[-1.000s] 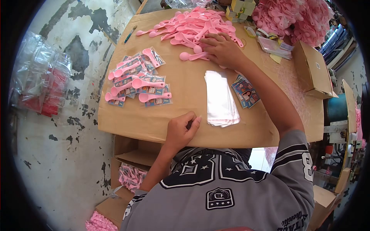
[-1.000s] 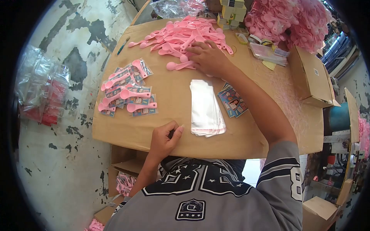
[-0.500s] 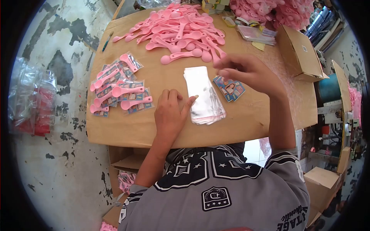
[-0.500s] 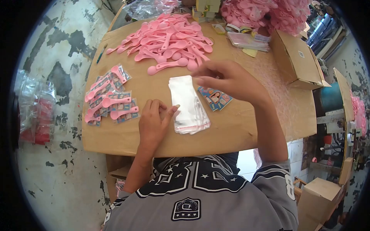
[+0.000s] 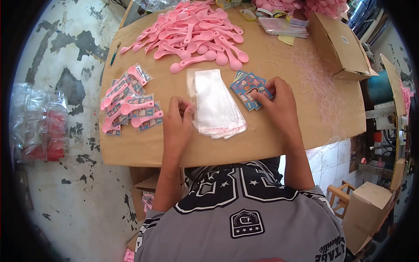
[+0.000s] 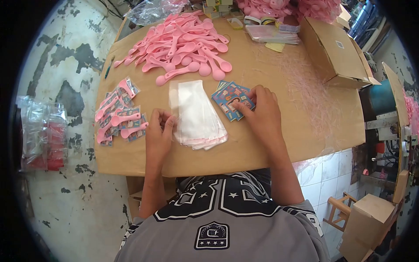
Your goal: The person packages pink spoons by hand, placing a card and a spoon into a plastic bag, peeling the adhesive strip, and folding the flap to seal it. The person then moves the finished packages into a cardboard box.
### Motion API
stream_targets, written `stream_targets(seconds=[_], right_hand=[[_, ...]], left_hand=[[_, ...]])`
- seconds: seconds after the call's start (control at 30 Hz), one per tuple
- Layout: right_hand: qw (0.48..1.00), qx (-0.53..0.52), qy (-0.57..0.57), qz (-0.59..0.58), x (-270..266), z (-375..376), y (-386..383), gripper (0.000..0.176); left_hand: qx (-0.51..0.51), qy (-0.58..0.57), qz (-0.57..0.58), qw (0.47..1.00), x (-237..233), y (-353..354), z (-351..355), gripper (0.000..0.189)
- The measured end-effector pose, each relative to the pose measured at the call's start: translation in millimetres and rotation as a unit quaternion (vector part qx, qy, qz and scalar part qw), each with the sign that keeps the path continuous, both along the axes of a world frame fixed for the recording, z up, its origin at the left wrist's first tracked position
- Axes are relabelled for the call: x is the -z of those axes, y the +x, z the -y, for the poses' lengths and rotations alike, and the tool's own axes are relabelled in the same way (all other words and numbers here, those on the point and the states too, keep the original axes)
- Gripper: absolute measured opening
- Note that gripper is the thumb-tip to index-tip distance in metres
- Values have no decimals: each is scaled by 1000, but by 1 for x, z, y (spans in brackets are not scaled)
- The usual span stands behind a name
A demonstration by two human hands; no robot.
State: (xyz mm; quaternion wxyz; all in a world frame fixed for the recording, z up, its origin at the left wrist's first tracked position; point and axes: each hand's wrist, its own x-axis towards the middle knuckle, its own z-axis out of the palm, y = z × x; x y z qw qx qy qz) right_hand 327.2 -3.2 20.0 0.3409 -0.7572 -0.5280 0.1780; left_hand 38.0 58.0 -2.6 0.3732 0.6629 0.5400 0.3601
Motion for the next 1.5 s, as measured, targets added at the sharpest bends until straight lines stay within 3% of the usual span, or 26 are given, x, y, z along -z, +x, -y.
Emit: stream_targets(seconds=[0.13,0.23,0.3,0.43,0.53,0.63,0.7,0.83,0.93,1.07,1.17,1.27,1.4,1.5], right_hand=[[997,-4,0,-78,9,-1,11,32],[997,7,34,-68,8,1,13,24],[992,12,112,-62,11,2,11,20],[972,40,231,7,10,0,10,17],[966,67,216,-124,-7,6,0,19],[967,19,193,-164,-3,11,-2,19],[954,-11,142,-265,-10,15,-8,19],[926,-75,67,-365,-12,27,-33,18],[895,-57,78,-436,-32,30,-63,19],[938,-34,177,-297,-31,24,-74,21],[965,-108,214,-109,-22,16,-69,17],[960,-141,207,-126,-38,13,-87,11],[969,-106,171,-140,-29,6,-93,11],[969,-153,152,-125,-26,5,-81,11]], left_hand=[[1,-71,52,996,-16,-6,1,21],[20,-143,86,986,-18,-14,-3,23],[58,-168,48,983,-15,-25,-9,21],[68,-219,141,963,-17,-33,-11,20],[64,-230,293,926,-20,-28,-6,18],[43,-254,417,872,-18,-18,0,19],[23,-269,473,839,-11,-13,3,23],[-24,-274,508,816,-7,4,10,30],[-17,-291,547,785,-6,18,16,32],[-16,-274,553,787,-12,28,22,40],[-11,-246,541,804,-25,33,27,44],[7,-214,535,817,-25,40,30,44],[7,-217,540,813,-21,44,35,42],[7,-238,593,769,-24,40,30,40]])
